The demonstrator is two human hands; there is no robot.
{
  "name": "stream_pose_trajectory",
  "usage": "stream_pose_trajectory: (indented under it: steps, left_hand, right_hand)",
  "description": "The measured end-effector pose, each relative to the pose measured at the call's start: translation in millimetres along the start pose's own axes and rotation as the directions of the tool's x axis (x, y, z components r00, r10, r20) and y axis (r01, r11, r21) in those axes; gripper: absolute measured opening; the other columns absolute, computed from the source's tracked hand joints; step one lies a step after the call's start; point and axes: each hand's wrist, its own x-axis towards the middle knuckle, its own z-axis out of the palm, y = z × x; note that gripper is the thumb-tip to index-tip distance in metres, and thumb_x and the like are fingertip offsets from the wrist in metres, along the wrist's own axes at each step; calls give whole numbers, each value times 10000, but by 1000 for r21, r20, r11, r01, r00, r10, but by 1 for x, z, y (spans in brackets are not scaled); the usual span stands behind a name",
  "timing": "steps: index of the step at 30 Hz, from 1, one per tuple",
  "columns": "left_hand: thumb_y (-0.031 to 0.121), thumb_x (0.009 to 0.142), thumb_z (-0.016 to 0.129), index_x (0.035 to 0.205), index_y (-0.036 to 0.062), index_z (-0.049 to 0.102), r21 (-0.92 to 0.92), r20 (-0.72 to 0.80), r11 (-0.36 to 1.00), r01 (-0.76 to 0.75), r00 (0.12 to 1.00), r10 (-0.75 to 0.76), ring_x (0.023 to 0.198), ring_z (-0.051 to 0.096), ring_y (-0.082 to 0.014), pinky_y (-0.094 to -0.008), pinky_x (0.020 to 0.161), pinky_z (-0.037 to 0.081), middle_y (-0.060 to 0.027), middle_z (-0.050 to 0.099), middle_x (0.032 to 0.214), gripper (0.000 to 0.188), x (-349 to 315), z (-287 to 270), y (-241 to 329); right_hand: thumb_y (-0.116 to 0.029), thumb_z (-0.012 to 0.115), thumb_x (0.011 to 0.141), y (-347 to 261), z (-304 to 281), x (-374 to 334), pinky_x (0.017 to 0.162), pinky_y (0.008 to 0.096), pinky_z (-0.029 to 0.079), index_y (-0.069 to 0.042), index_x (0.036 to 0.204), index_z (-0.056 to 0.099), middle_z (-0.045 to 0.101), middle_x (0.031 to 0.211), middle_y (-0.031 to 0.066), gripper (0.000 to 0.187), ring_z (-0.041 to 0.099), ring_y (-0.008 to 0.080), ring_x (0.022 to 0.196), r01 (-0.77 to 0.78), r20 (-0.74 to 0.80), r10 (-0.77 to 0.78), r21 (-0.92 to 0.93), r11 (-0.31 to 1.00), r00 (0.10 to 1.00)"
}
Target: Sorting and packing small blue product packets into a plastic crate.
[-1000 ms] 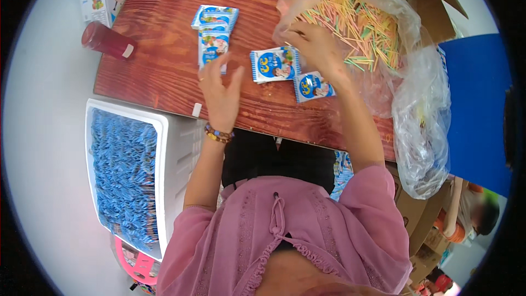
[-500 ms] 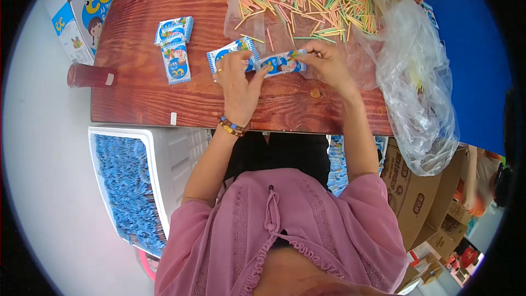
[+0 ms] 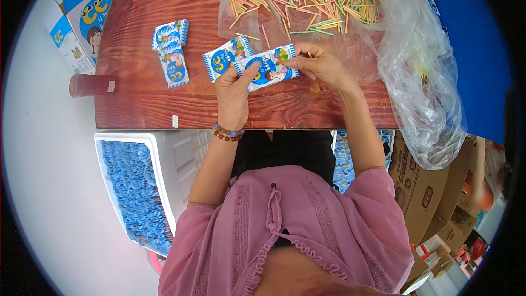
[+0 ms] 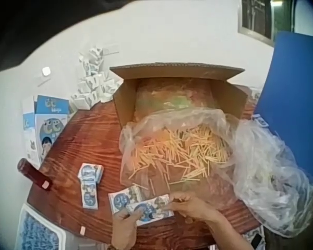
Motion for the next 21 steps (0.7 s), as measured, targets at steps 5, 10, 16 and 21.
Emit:
stream_pose_trajectory:
  steps: [5, 10, 16, 21]
  left_hand:
    - [27, 866, 662, 968, 0, 694, -136, -15, 988, 70, 997, -73, 819, 638, -80, -237, 730, 513, -32, 691, 950, 111, -5, 5, 3]
    - [51, 881, 654, 988, 3, 689, -217, -40, 976, 7, 999, -16, 819, 643, -85, -239, 724, 521, -37, 691, 961, 123, -7, 6, 0]
    - [50, 911, 611, 1011, 14, 673, -181, -73, 983, 24, 997, -38, 873, 639, -98, -263, 789, 521, -32, 681, 982, 123, -5, -1, 7]
    - [56, 905, 622, 989, 9, 676, -281, -59, 959, 42, 996, -61, 852, 627, -70, -240, 768, 511, -16, 679, 957, 111, -6, 3, 5]
  right_hand:
    - [-120, 667, 873, 5, 1, 2, 384, 171, 256, -44, 1021, 674, 609, 695, -43, 167, 370, -10, 455, 44, 2, -44, -78, 996, 999]
    - [-133, 697, 849, 4, 6, -1, 366, 188, 241, -68, 1007, 674, 582, 656, -45, 173, 353, -2, 433, 8, -71, -15, -92, 996, 997]
    - [-128, 707, 834, 1, 9, -8, 369, 191, 237, -76, 1021, 678, 545, 607, -60, 196, 346, 0, 424, -100, -6, 100, -40, 994, 995]
    - [-109, 708, 822, -9, 3, -8, 373, 188, 262, -71, 993, 677, 550, 614, -66, 178, 368, -2, 438, -276, 63, 275, 11, 961, 959]
